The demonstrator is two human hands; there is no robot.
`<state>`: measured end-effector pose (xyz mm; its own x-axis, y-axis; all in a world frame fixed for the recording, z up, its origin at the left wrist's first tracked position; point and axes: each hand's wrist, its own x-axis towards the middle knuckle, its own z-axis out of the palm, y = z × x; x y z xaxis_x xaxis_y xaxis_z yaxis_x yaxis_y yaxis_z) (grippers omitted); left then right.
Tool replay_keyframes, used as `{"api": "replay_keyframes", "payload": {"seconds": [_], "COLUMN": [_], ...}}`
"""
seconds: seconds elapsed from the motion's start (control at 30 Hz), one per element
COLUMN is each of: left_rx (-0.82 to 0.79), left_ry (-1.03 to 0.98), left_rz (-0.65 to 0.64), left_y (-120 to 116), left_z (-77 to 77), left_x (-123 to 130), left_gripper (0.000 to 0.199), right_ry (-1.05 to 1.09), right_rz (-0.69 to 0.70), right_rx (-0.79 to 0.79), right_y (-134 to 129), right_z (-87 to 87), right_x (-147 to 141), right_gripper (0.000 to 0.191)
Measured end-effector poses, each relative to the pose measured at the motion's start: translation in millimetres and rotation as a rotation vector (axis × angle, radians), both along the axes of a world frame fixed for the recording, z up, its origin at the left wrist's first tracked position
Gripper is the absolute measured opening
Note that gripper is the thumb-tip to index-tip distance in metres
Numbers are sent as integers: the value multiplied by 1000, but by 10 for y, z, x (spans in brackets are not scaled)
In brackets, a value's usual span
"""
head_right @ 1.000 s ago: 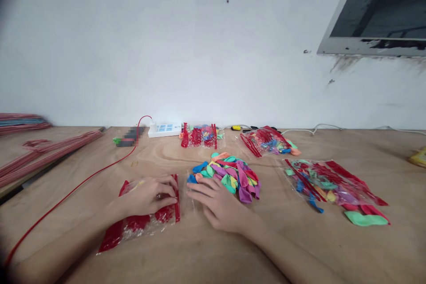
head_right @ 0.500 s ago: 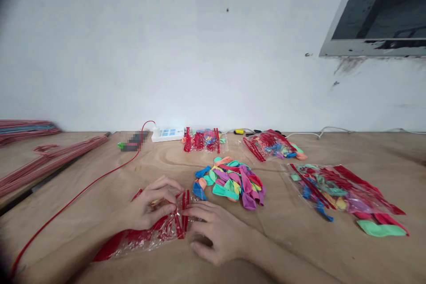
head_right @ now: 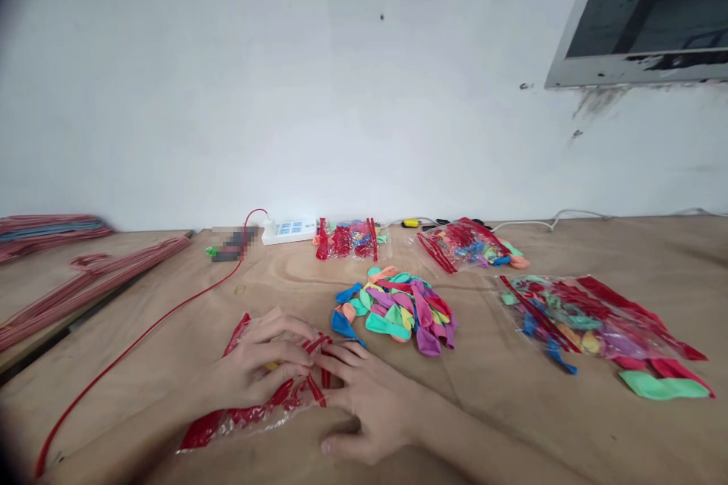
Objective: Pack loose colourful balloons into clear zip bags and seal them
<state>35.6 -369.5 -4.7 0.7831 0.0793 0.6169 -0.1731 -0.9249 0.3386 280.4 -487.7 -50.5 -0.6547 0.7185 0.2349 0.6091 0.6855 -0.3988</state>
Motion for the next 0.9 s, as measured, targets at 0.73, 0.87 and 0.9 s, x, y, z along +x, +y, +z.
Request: {"api": "replay_keyframes", "payload": {"seconds": [0.73,0.87,0.9], "left_rx": [-188,-186,-175], "left_ry": [533,606,623], "left_rz": [42,106,109], "left_y": [610,508,483], "left_z": [-274,-239,-243], "left_x": [18,-170,-197], "left_gripper": [137,162,165], "right_ry": [-47,-68,-73], "right_rz": [-139,-163,-166], "right_rx": [-72,-65,-67], "right_y": [-52,-42,-41], "right_z": [-27,-25,-25], "right_x": [-21,-22,-21], "right_gripper": [65,65,67]}}
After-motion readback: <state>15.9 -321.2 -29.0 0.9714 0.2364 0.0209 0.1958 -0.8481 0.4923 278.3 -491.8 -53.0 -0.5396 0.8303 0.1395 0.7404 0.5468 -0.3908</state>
